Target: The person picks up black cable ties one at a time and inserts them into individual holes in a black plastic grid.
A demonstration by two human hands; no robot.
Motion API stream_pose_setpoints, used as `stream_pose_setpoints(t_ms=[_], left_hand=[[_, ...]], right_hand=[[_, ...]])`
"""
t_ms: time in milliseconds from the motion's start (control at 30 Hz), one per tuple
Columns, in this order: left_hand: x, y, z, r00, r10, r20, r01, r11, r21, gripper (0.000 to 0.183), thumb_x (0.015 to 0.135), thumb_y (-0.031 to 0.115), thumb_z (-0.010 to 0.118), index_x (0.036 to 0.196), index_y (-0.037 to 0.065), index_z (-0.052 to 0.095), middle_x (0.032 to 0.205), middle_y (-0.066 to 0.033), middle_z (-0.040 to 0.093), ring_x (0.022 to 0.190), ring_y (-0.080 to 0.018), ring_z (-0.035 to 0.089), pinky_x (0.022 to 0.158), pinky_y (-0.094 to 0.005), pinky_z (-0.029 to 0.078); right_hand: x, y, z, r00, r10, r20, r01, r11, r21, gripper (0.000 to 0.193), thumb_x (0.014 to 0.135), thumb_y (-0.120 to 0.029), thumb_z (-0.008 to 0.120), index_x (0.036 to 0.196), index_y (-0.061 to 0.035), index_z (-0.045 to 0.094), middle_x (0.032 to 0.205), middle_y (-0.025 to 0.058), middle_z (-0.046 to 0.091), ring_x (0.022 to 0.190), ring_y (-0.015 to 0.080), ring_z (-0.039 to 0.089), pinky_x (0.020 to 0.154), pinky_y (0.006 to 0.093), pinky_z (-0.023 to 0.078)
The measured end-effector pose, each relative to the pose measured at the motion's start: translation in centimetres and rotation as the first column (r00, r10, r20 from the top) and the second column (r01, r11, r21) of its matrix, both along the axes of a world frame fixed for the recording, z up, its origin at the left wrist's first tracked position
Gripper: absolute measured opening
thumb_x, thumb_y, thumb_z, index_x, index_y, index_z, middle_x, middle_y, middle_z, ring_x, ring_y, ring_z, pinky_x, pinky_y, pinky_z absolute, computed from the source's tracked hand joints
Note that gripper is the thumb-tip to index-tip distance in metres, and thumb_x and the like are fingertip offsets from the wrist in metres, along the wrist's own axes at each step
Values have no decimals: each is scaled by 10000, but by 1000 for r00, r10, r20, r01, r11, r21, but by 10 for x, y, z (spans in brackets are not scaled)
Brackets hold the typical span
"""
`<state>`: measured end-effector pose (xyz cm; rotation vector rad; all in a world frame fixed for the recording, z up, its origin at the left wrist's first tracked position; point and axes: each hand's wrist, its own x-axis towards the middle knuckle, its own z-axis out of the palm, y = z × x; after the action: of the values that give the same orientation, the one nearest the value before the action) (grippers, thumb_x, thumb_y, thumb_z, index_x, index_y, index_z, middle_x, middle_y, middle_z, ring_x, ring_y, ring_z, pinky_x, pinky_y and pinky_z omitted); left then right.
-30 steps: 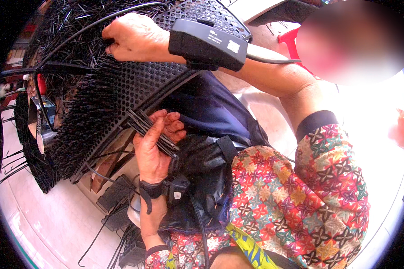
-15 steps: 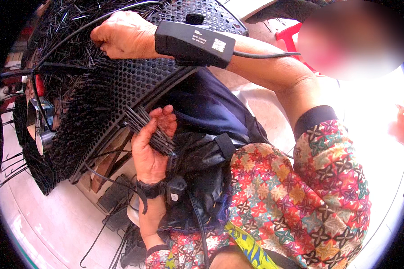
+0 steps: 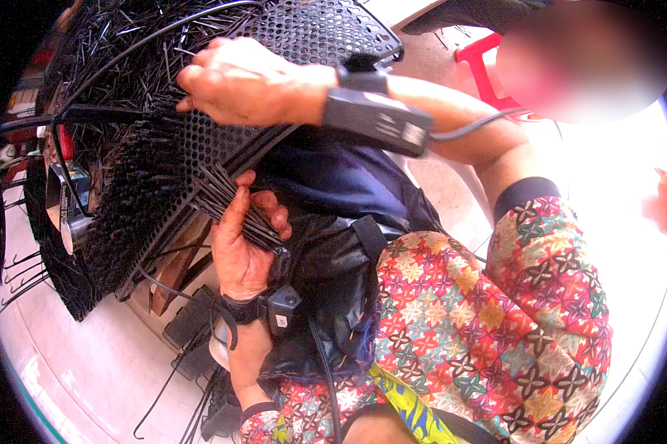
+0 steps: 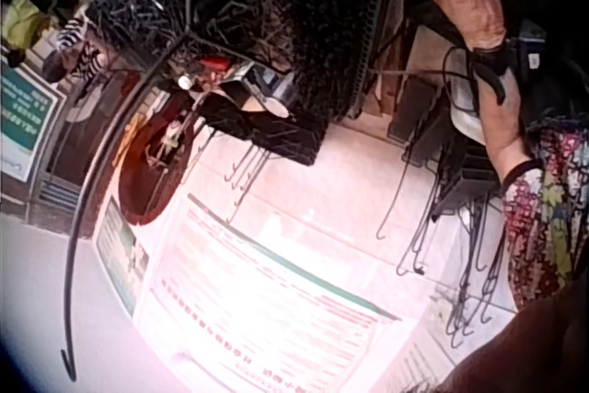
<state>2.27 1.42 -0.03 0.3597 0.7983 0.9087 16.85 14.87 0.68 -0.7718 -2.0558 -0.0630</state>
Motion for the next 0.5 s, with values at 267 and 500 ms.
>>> stream_pose_setpoints(t_ms=[267,500], left_hand=[[3,5,11,998,-53,-43,59,984,167,239,838,222,475,950,11,481,693,-80,512,507,-170,491,390,-247,363],[16,6,29,970,84,-226,-64,993,94,205,828,149,487,927,-29,512,774,-152,585,598,-214,579,555,-287,501]], right_hand=[[3,-70,24,933,159,-323,-359,382,-852,237,752,-166,605,790,64,556,593,82,558,542,76,503,492,236,411],[9,-73,18,790,-99,-606,-579,206,-789,138,751,-101,602,765,33,573,621,-2,550,571,37,478,494,195,401]])
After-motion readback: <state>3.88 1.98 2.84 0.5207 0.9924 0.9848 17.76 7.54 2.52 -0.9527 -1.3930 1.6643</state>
